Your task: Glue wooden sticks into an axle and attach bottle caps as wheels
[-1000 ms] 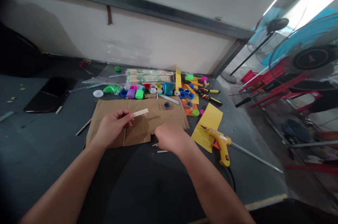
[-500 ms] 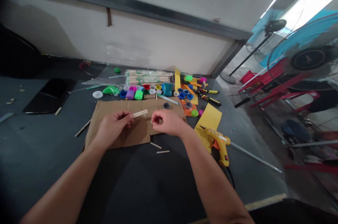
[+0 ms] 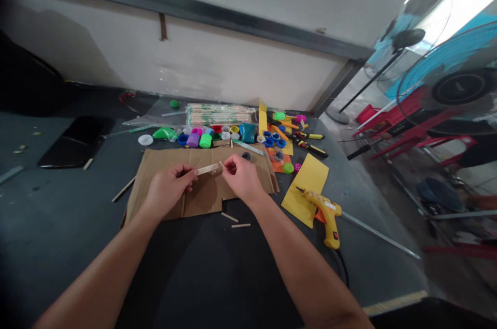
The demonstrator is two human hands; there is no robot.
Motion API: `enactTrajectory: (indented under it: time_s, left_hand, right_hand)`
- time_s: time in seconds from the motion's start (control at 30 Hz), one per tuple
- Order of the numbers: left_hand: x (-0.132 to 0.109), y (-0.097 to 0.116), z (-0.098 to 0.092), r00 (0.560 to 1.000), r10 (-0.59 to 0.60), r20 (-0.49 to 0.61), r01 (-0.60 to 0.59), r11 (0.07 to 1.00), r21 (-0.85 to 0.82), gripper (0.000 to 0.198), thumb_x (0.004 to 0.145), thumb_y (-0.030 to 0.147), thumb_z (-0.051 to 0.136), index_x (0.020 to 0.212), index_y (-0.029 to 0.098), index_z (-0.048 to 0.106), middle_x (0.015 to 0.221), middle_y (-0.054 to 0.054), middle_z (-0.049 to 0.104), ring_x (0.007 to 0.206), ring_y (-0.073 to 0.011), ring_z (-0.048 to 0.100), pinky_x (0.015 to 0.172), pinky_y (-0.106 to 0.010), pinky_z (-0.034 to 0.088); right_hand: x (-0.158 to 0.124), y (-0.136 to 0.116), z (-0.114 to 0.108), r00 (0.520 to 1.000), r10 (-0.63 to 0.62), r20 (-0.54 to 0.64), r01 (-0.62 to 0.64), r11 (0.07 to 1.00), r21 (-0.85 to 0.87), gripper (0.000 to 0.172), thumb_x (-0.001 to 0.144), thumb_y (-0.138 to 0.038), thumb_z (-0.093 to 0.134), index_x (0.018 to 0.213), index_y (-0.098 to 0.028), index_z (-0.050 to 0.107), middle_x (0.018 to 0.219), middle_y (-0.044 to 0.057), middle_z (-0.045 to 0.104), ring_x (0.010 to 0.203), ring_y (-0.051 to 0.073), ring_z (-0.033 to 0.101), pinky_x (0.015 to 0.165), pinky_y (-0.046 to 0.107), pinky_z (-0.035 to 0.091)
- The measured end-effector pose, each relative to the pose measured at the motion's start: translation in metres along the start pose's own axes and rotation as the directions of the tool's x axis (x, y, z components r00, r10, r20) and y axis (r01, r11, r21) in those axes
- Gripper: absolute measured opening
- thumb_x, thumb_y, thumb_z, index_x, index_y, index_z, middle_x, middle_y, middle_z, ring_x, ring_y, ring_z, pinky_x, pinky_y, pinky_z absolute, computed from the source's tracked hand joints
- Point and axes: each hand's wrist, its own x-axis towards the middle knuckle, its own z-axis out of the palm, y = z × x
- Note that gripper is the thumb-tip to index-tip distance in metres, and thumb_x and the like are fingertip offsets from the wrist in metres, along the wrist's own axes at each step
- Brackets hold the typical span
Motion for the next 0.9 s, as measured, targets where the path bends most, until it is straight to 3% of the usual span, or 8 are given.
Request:
enactTrajectory:
  time_s: [0.2, 0.37, 0.43, 0.9]
  left_hand:
    - [0.0026, -0.0042, 0.0011, 0.999, -0.011, 0.033, 0.015, 0.992, -0.125, 0.028, 0.073, 0.045, 0.061, 0.078, 0.018, 0.067, 0.069, -0.001, 0.067, 0.054, -0.0134, 0.058, 0.053, -0.024, 0.044]
    - [0.0037, -0.0046, 0.0015, 0.999, -0.016, 0.035, 0.023, 0.977, -0.214, 0.029, 0.070, 0.046, 0.065, 0.077, 0.018, 0.067, 0.068, -0.001, 0.067, 0.053, -0.0120, 0.057, 0.054, -0.024, 0.045]
    - [0.0033, -0.0041, 0.0014, 0.999, -0.020, 0.043, 0.030, 0.970, -0.241, 0.029, 0.069, 0.046, 0.066, 0.077, 0.018, 0.067, 0.067, -0.001, 0.066, 0.054, -0.0119, 0.057, 0.055, -0.024, 0.045]
    - [0.0007, 0.0001, 0.0005, 0.996, -0.037, 0.084, 0.058, 0.961, -0.269, 0.029, 0.067, 0.045, 0.068, 0.074, 0.017, 0.067, 0.068, -0.003, 0.068, 0.060, -0.0128, 0.060, 0.059, -0.024, 0.048]
  right_hand:
    - [-0.0005, 0.0011, 0.0006, 0.999, 0.023, -0.031, -0.021, 0.998, 0.065, 0.013, 0.077, -0.030, 0.058, 0.081, -0.019, 0.060, 0.074, 0.001, 0.065, 0.069, 0.014, 0.061, 0.066, 0.026, 0.050]
    - [-0.0022, -0.0030, 0.0041, 0.984, 0.162, 0.068, -0.175, 0.938, 0.298, 0.020, 0.074, -0.034, 0.060, 0.086, -0.018, 0.060, 0.071, 0.000, 0.062, 0.054, 0.012, 0.059, 0.039, 0.020, 0.043]
    - [-0.0019, -0.0042, 0.0048, 0.979, 0.184, 0.087, -0.203, 0.908, 0.367, 0.021, 0.072, -0.034, 0.062, 0.086, -0.018, 0.060, 0.069, -0.001, 0.061, 0.051, 0.011, 0.057, 0.034, 0.018, 0.039]
    - [-0.0012, -0.0058, 0.0041, 0.975, 0.201, 0.100, -0.224, 0.882, 0.416, 0.020, 0.070, -0.034, 0.064, 0.083, -0.018, 0.064, 0.061, -0.003, 0.059, 0.048, 0.010, 0.054, 0.036, 0.018, 0.042]
